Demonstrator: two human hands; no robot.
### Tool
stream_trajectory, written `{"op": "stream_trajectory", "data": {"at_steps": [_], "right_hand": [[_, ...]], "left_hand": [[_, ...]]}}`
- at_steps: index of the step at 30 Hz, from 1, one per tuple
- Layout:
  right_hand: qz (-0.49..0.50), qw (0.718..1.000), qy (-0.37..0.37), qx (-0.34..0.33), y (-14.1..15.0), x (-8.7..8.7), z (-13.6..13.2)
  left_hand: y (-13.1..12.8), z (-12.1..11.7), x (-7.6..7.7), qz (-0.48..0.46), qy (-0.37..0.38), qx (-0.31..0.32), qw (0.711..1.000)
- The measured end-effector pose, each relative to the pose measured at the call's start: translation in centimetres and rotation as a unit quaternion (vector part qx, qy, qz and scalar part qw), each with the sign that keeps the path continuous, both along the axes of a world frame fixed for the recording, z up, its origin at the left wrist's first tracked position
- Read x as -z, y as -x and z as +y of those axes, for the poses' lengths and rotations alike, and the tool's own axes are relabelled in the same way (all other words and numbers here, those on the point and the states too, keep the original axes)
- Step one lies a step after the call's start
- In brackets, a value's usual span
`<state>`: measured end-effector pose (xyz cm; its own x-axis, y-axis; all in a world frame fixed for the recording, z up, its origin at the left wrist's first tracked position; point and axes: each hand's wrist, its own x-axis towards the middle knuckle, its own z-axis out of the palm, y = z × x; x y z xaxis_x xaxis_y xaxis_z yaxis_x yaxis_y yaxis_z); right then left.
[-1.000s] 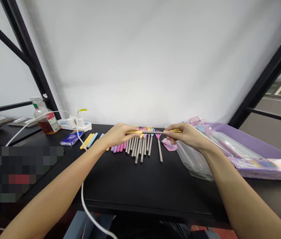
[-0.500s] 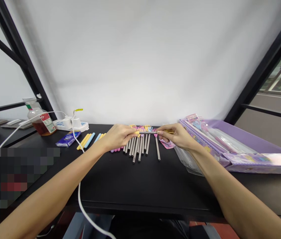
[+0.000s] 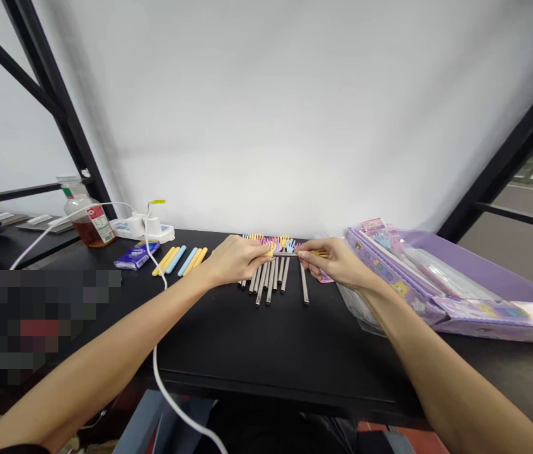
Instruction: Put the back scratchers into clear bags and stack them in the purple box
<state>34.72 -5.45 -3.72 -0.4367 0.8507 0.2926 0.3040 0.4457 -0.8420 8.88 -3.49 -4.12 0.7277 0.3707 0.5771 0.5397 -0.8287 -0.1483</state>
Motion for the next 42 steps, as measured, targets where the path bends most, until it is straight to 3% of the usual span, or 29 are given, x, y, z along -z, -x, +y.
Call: {"op": "stream_trajectory", "data": {"at_steps": [4,7,10,17,20,22,24,25,31,37,42], "right_hand": [[-0.001,0.999,0.043,-0.021,0.8,-0.6,-0.3],[0.108,0.989,0.098,-0.005,1.2,-0.7,-0.1],[0.238,0.962,0.134,0.029,1.7,-0.2,0.0],[0.33,0.938,0.092,0.047,4.6,0.2,-0.6],[0.453,0.879,0.065,0.135,2.4,-0.9,0.2],[0.572,0.787,0.015,0.232,-0.2,-1.6,1.0],[0.62,0.727,-0.017,0.295,-2.4,-2.0,1.6],[0.626,0.714,-0.017,0.313,-2.9,-1.9,1.7],[0.587,0.754,0.018,0.294,-1.6,-1.3,1.4],[0.612,0.701,-0.01,0.366,-4.0,-2.7,1.4],[0.6,0.704,-0.048,0.377,-5.0,-2.6,1.3]], "left_hand": [[0.0,0.4,0.0,0.048,-0.043,-0.049,0.997],[-0.3,0.3,-0.4,0.059,-0.053,-0.084,0.993],[-0.9,-0.5,-1.0,0.032,-0.038,-0.097,0.994],[-2.0,-1.6,-0.9,0.012,-0.029,-0.152,0.988],[-0.2,-0.2,-1.5,0.023,-0.017,-0.18,0.983],[1.7,0.9,-2.3,0.032,0.014,-0.239,0.97],[3.2,1.5,-3.0,0.063,0.044,-0.304,0.949],[3.6,1.6,-3.2,0.079,0.045,-0.322,0.942],[2.9,0.8,-3.1,0.075,0.006,-0.271,0.96],[2.1,1.4,-3.2,0.099,0.053,-0.361,0.926],[2.7,2.0,-3.5,0.1,0.074,-0.436,0.891]]}}
